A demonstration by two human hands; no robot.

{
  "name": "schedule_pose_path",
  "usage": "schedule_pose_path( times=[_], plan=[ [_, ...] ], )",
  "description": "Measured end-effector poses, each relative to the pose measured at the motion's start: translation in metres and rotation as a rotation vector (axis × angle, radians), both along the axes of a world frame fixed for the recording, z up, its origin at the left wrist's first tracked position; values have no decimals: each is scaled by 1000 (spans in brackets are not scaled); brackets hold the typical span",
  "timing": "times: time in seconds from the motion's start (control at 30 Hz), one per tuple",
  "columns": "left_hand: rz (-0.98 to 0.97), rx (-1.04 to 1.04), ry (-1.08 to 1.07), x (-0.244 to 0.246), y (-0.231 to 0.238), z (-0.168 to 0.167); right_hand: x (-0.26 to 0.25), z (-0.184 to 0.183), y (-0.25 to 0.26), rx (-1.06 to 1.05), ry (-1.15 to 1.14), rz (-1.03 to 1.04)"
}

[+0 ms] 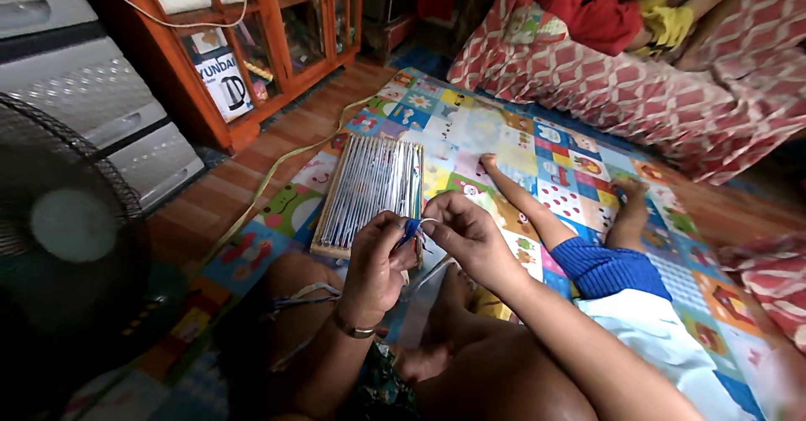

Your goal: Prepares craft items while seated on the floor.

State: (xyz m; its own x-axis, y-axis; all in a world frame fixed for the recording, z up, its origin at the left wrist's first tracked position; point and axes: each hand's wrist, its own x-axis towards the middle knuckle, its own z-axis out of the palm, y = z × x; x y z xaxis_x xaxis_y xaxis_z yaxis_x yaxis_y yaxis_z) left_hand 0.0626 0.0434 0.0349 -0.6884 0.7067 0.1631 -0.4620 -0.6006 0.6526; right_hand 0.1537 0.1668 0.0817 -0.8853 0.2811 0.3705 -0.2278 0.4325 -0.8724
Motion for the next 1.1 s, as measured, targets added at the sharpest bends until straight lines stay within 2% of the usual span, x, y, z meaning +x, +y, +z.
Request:
schedule_pose_path(
  times=[0.13,0.27,0.33,0.4,0.47,0.57,0.67,0.77,0.87,0.93,1.1],
  plan=[
    [-140,26,-150,1,-4,5,-1,-5,7,206,200,33],
    [-237,44,-264,-1,-6,3,1,-5,12,478,211,51],
    [-225,25,-246,0,-5,1,2,-3,11,597,245,4],
    [-173,0,-159,2,-2,-2,3,-1,11,595,299,4],
    [-107,-7,-79,1,0,-5,5,3,11,505,324,30],
    [-163,3,-111,-6,-4,-7,8,5,13,433,290,73],
    [-319,31,-253,-12,-8,-5,9,2,15,557,235,88],
    [-345,19,-319,-11,-9,0,9,0,14,713,202,69],
    [-281,-23,-286,-9,-7,1,9,1,11,791,172,99],
    [-137,-98,-185,-5,-5,2,9,0,7,782,170,119],
    [228,-43,222,-1,2,-14,9,2,6,557,209,71]
  ],
)
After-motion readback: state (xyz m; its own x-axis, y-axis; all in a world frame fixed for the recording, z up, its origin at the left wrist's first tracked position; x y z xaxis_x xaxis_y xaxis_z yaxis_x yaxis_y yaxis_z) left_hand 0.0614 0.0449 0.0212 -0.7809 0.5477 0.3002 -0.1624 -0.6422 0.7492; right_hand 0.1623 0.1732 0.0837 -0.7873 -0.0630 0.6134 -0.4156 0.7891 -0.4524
